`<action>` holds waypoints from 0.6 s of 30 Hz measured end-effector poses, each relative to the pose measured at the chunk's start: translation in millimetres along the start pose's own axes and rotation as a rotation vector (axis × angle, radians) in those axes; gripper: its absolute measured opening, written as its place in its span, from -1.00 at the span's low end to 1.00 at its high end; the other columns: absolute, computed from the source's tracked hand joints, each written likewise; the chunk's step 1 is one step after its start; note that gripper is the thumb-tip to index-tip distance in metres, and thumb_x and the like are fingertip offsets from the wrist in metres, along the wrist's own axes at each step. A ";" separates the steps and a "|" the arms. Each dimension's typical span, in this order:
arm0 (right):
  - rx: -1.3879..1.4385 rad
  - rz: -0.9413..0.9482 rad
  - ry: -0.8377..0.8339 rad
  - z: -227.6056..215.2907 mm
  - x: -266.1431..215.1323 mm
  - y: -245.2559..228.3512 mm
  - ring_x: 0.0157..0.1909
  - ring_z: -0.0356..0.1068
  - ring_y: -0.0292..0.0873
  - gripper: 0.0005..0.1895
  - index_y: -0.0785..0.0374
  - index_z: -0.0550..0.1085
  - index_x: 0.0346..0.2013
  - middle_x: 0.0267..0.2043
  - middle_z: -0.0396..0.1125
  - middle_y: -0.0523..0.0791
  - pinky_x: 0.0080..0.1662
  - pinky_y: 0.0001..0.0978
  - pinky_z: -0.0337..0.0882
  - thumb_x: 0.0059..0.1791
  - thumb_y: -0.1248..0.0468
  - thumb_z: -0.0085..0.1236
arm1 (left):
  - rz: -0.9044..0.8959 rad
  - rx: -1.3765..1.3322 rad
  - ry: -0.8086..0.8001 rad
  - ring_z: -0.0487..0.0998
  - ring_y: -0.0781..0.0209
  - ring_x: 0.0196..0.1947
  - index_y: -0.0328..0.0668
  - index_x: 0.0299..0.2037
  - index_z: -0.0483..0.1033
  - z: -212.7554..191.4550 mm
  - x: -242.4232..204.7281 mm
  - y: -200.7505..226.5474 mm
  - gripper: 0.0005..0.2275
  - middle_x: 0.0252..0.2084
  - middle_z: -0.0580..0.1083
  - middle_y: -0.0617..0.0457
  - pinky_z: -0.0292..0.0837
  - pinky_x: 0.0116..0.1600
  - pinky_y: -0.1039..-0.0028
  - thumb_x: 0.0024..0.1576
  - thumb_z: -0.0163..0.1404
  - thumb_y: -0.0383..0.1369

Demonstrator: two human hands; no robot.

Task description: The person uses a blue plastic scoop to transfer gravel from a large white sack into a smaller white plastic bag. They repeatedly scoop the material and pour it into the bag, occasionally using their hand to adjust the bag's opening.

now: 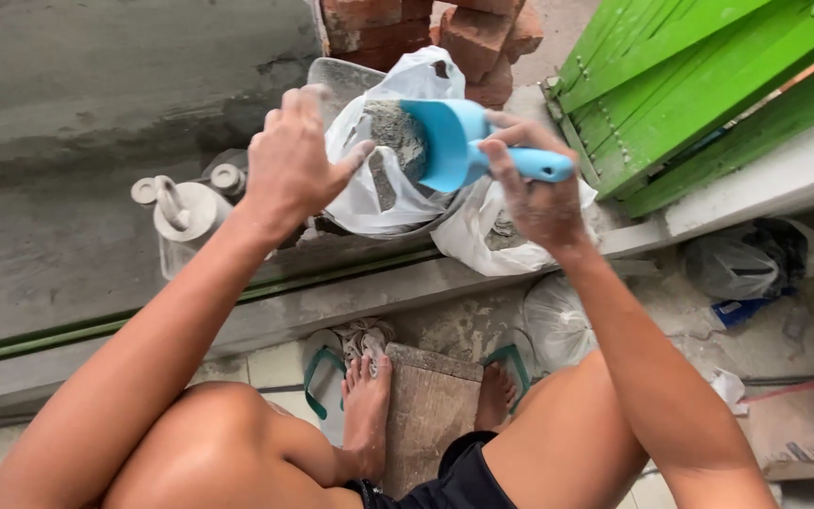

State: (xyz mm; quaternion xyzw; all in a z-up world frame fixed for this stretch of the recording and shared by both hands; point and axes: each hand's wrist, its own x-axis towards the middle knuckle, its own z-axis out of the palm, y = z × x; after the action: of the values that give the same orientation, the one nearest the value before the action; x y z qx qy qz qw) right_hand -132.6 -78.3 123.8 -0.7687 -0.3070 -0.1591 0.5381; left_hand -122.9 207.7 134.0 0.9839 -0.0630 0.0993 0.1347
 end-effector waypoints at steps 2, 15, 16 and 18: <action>0.058 0.215 0.090 16.4 -5.7 -5.1 0.07 0.49 0.12 -0.70 0.28 0.49 -0.13 0.22 0.37 0.19 -0.12 -0.19 0.62 0.18 0.09 0.00 | -0.068 0.003 -0.125 0.55 -0.22 -0.05 -0.19 0.14 0.39 6.4 5.6 -6.3 -0.42 -0.01 0.46 -0.18 0.51 -0.05 -0.06 0.18 0.07 0.16; 0.642 0.703 0.510 45.4 -20.3 41.8 0.25 0.34 0.38 -0.69 0.25 0.45 -0.22 0.28 0.32 0.18 -0.03 0.26 0.65 0.13 0.04 0.02 | -0.172 -0.198 -0.185 0.62 -0.41 -0.17 -0.10 -0.04 0.60 34.6 36.7 -7.2 -0.67 -0.26 0.59 -0.22 0.51 -0.11 -0.19 0.24 -0.11 -0.09; 0.640 0.701 0.507 42.5 -21.5 44.9 0.25 0.34 0.38 -0.69 0.25 0.45 -0.22 0.28 0.32 0.18 -0.03 0.26 0.65 0.13 0.04 0.02 | -0.173 -0.200 -0.182 0.62 -0.41 -0.17 -0.10 -0.04 0.60 34.2 36.2 -9.3 -0.67 -0.26 0.59 -0.22 0.51 -0.11 -0.19 0.24 -0.11 -0.09; 0.749 0.761 0.560 39.1 -23.7 50.1 0.15 0.49 0.21 -0.68 0.22 0.44 -0.25 0.11 0.41 0.08 -0.06 0.17 0.69 0.12 0.02 -0.02 | -0.185 -0.242 -0.130 0.64 -0.39 -0.20 -0.14 -0.02 0.61 32.6 32.8 -15.9 -0.68 -0.27 0.58 -0.24 0.52 -0.12 -0.13 0.25 -0.10 -0.14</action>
State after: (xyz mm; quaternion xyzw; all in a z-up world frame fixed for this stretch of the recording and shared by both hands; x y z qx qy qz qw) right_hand -121.7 -60.9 59.1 -0.5114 0.1082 -0.0328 0.8519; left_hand -82.8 210.7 106.2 0.9663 0.0080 0.0144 0.2567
